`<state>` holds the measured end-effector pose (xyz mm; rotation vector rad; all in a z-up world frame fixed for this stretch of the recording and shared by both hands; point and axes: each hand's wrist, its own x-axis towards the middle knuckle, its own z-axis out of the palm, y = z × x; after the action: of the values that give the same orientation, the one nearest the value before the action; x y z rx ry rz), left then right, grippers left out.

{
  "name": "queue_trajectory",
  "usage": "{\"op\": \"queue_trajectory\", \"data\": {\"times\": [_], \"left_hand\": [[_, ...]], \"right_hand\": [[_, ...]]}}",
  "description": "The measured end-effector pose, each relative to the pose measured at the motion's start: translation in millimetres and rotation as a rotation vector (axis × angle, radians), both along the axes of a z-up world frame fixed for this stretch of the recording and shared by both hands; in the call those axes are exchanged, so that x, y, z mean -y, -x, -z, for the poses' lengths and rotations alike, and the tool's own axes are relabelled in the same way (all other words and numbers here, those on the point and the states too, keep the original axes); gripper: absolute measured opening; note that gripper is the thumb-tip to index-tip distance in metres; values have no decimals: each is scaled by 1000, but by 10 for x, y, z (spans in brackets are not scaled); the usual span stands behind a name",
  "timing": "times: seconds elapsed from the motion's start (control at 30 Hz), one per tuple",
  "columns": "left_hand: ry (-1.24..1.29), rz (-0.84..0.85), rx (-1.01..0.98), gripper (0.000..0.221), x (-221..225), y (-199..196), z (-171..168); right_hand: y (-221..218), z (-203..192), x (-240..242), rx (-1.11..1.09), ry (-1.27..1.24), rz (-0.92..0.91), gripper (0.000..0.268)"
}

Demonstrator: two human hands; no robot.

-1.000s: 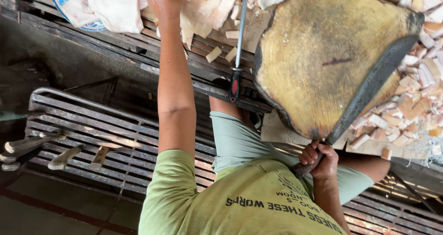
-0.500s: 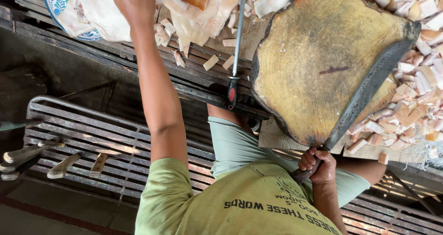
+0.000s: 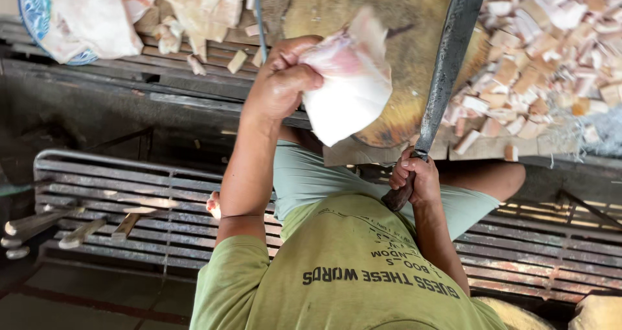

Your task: The person uses a large knife to cut a slab of pork belly into small cubes on a wooden cutting board. They repeatedly slice the meat into strips and then dice it into uniform pieces, accumulating a pile of cut meat on the board.

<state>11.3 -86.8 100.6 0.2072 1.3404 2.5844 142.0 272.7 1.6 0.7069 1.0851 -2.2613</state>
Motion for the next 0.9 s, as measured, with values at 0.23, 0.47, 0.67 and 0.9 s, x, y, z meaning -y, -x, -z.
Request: {"op": "queue_trajectory", "data": {"times": [0.23,0.47,0.67,0.9], "left_hand": [[598,128,244,55,-486,109,351],[1568,-45,-219,70,-970,358,485],[1468,-95,-625,83,-1376,292,760],[1440,93,-662,84,-1216,78,693]], "right_hand": [[-225,-189,-563,-197,-292,42,12],[-385,-239,-575,-350,-709,-147,5],[-463,-293,-519,-325,-746,-174,12],[-446,-366,-480,-614,-1027,-199,27]]}}
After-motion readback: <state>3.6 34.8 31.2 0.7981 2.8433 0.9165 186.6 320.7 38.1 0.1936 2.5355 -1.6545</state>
